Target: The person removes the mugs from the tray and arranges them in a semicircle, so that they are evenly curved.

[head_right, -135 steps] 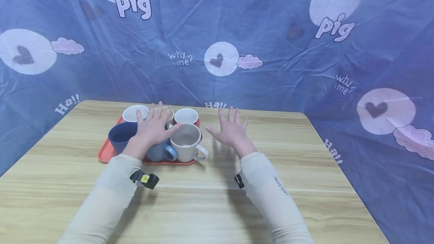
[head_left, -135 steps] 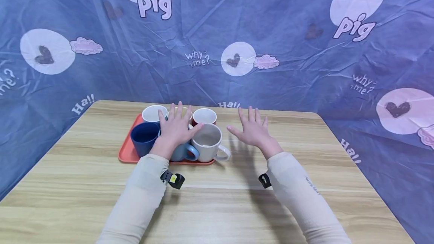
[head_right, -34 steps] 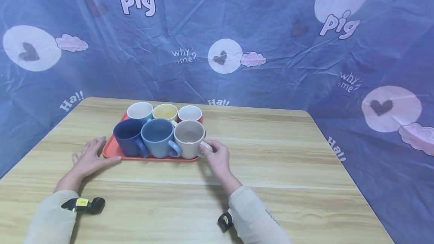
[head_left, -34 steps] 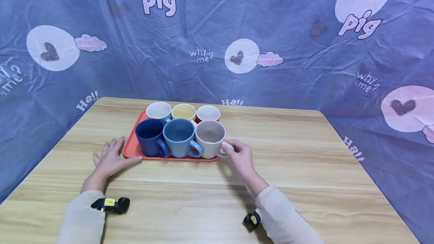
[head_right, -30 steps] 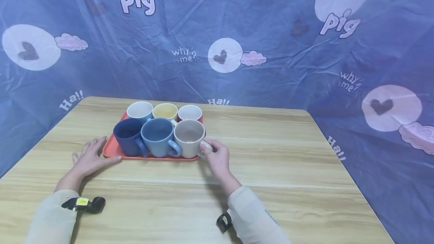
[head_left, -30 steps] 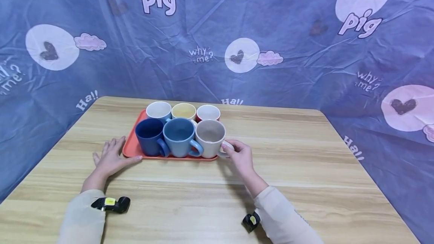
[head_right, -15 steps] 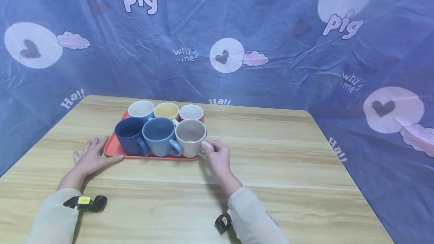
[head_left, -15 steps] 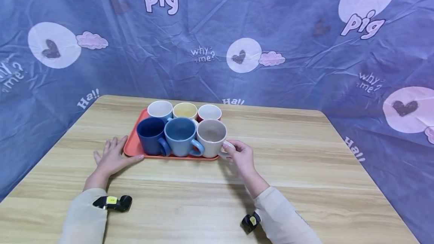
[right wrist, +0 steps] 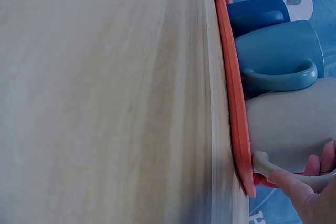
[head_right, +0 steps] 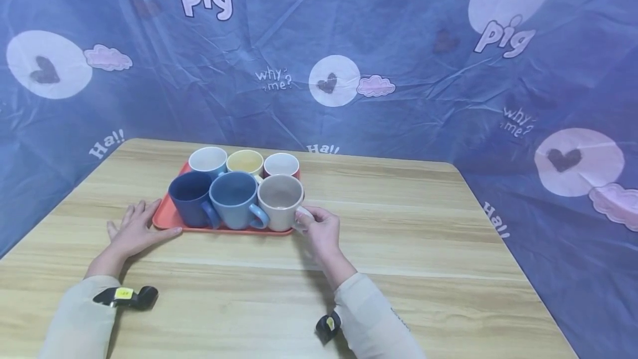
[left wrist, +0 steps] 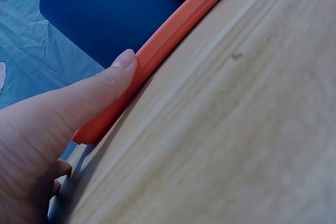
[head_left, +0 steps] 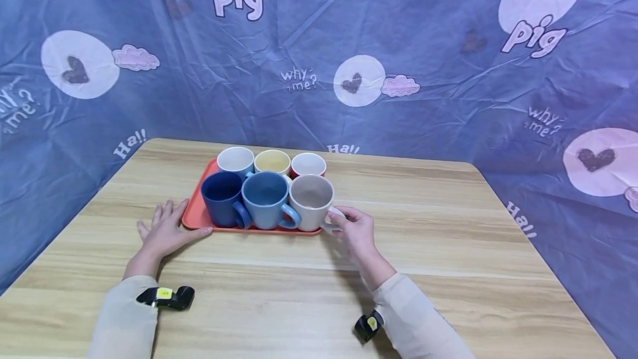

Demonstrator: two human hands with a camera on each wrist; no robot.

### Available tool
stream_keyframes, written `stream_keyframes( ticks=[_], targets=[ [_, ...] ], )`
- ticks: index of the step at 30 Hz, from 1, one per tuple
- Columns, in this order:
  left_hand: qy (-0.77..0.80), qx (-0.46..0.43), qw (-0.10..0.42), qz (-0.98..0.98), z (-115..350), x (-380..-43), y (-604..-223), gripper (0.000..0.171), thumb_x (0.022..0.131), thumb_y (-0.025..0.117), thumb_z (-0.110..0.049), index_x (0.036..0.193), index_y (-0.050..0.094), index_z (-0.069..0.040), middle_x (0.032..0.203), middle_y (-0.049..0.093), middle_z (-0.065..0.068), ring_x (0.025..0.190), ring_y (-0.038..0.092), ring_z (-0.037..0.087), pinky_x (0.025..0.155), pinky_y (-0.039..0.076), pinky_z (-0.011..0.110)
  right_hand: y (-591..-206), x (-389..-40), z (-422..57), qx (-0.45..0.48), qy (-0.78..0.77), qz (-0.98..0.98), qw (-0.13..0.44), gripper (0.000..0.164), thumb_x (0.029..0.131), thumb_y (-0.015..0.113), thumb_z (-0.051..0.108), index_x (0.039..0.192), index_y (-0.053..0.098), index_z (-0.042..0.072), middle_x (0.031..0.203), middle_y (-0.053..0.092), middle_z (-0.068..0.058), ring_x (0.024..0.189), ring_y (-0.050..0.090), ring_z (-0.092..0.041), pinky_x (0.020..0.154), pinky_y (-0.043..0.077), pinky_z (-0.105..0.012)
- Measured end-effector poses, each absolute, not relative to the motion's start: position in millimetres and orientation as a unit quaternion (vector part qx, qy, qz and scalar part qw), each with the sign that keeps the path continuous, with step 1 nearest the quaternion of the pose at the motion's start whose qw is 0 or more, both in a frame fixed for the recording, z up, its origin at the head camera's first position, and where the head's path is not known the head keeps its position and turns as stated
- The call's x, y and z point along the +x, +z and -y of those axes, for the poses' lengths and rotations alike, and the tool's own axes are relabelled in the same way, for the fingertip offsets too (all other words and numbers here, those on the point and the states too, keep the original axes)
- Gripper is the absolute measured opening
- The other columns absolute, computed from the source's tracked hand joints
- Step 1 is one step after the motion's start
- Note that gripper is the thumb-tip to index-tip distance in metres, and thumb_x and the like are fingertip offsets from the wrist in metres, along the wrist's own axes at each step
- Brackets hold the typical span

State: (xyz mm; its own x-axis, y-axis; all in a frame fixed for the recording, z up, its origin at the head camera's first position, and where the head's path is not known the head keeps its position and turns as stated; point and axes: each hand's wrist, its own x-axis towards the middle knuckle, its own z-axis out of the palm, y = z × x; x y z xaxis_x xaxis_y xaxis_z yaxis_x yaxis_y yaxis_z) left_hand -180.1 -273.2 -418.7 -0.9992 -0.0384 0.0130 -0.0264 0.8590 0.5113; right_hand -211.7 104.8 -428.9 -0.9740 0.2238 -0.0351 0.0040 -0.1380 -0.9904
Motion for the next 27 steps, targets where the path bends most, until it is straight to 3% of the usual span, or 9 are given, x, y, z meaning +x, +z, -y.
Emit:
stream_keyframes(
  ticks=[12,19,23,27],
  targets=[
    [-0.26,0.017,0.019,0.965,274.6,-179.1,-418.9,0.107,0.062,0.056,-0.068,0.136,0.017,-0.002,0.133,0.004,0.036,0.121,-0.012,0.047,0.078,-0.021,0.064,-435.5,-213.9,-104.5,-0.071,0.733,0.67,0.09,0.02,0.065,0.074,0.012,0.082,0.068,0.003,0.075,0.063,-0.011,0.062,0.059,-0.018,0.052,0.05,-0.033],
    [-0.259,0.016,0.016,0.966,273.1,-178.6,-417.1,0.106,0.063,0.057,-0.067,0.136,0.017,-0.002,0.133,0.004,0.036,0.121,-0.011,0.047,0.079,-0.021,0.064,-433.0,-212.5,-103.3,-0.083,0.752,0.649,0.079,0.019,0.066,0.073,0.007,0.083,0.067,0.001,0.076,0.062,-0.012,0.061,0.06,-0.019,0.053,0.05,-0.035],
    [-0.262,0.014,0.016,0.965,273.2,-178.7,-416.9,0.106,0.063,0.056,-0.067,0.136,0.017,-0.002,0.133,0.003,0.036,0.12,-0.011,0.047,0.078,-0.022,0.063,-429.5,-209.1,-101.5,-0.085,0.767,0.633,0.071,0.015,0.066,0.072,0.007,0.08,0.067,0.004,0.074,0.062,-0.009,0.06,0.059,-0.018,0.055,0.051,-0.035],
    [-0.26,0.013,0.018,0.965,273.4,-179.1,-417.8,0.107,0.062,0.056,-0.068,0.136,0.017,-0.002,0.133,0.004,0.036,0.12,-0.01,0.048,0.078,-0.022,0.064,-411.1,-198.1,-97.0,-0.09,0.774,0.624,0.058,0.01,0.069,0.068,0.003,0.079,0.065,0.004,0.071,0.062,-0.006,0.061,0.06,-0.019,0.06,0.05,-0.037]
  ],
)
